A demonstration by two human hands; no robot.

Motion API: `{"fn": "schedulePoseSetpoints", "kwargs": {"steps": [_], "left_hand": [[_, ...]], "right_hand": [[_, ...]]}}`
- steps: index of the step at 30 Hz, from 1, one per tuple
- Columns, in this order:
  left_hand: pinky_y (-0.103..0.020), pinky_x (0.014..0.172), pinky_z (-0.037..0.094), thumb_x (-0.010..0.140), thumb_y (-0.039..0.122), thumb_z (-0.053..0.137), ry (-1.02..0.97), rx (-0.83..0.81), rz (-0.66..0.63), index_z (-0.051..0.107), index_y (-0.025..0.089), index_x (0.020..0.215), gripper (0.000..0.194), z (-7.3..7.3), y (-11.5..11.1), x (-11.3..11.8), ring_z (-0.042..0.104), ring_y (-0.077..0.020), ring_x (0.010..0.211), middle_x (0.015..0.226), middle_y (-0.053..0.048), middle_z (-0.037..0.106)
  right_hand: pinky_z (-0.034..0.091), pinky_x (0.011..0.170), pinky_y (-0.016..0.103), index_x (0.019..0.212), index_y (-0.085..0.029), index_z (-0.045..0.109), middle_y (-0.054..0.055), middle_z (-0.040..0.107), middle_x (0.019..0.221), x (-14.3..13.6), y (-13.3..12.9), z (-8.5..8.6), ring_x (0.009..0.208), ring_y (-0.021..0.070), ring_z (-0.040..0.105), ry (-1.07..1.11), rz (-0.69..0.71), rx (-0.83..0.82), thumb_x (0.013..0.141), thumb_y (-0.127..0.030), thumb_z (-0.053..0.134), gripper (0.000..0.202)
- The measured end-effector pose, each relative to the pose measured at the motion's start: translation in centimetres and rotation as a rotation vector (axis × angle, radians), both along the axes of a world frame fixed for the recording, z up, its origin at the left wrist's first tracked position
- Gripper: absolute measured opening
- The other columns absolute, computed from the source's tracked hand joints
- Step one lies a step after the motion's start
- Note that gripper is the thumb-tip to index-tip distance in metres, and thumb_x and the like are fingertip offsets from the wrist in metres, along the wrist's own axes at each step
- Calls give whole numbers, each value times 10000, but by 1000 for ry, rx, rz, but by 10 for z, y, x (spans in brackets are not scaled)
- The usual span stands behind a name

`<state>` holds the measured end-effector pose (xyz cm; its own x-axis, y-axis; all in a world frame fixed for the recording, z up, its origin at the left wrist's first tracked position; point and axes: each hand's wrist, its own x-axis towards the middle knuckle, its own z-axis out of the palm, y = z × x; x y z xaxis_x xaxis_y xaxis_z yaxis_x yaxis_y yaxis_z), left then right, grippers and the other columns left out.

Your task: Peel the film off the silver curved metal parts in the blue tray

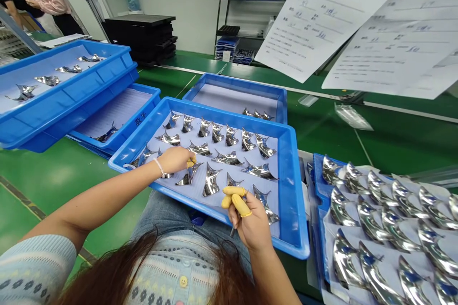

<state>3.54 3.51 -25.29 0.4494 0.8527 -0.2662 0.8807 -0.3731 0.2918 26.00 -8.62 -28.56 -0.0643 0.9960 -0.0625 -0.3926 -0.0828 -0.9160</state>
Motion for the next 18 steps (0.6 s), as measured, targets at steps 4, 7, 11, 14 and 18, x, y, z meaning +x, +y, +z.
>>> {"fn": "schedulePoseSetpoints", "kwargs": {"steps": [4,7,11,14,18], "left_hand": [[-249,763,475,822,258,567,-474,-147,-8,649,179,978,193,24,-20,1,634,-161,839,930,-49,698],[-271,762,487,786,255,610,-995,-388,-6,643,151,893,152,38,-42,4,620,-159,817,889,-55,672],[-263,741,482,760,245,659,-1280,-543,-30,641,144,792,108,47,-64,9,606,-143,767,814,-46,645],[-246,722,478,778,254,658,-1360,-536,-46,649,145,806,113,48,-73,12,599,-130,751,806,-41,641],[-242,750,474,820,273,626,-1408,-388,-22,634,187,1054,250,47,-81,9,607,-136,826,936,-56,656]], "right_hand": [[239,362,212,935,-202,646,29,627,664,0,1,1,340,79,387,32,13,28,844,-444,640,259],[194,376,213,981,-198,623,22,623,666,-5,-1,6,336,57,297,9,87,22,885,-465,581,287],[199,409,220,903,-162,630,11,584,575,-17,-7,16,389,73,279,-92,329,49,839,-527,621,371],[310,454,233,732,-162,630,15,575,541,-23,-11,27,461,118,419,-208,382,104,798,-520,668,366],[342,479,243,655,-173,645,4,560,542,-21,-12,40,496,133,445,-383,275,230,812,-484,660,348]]}}
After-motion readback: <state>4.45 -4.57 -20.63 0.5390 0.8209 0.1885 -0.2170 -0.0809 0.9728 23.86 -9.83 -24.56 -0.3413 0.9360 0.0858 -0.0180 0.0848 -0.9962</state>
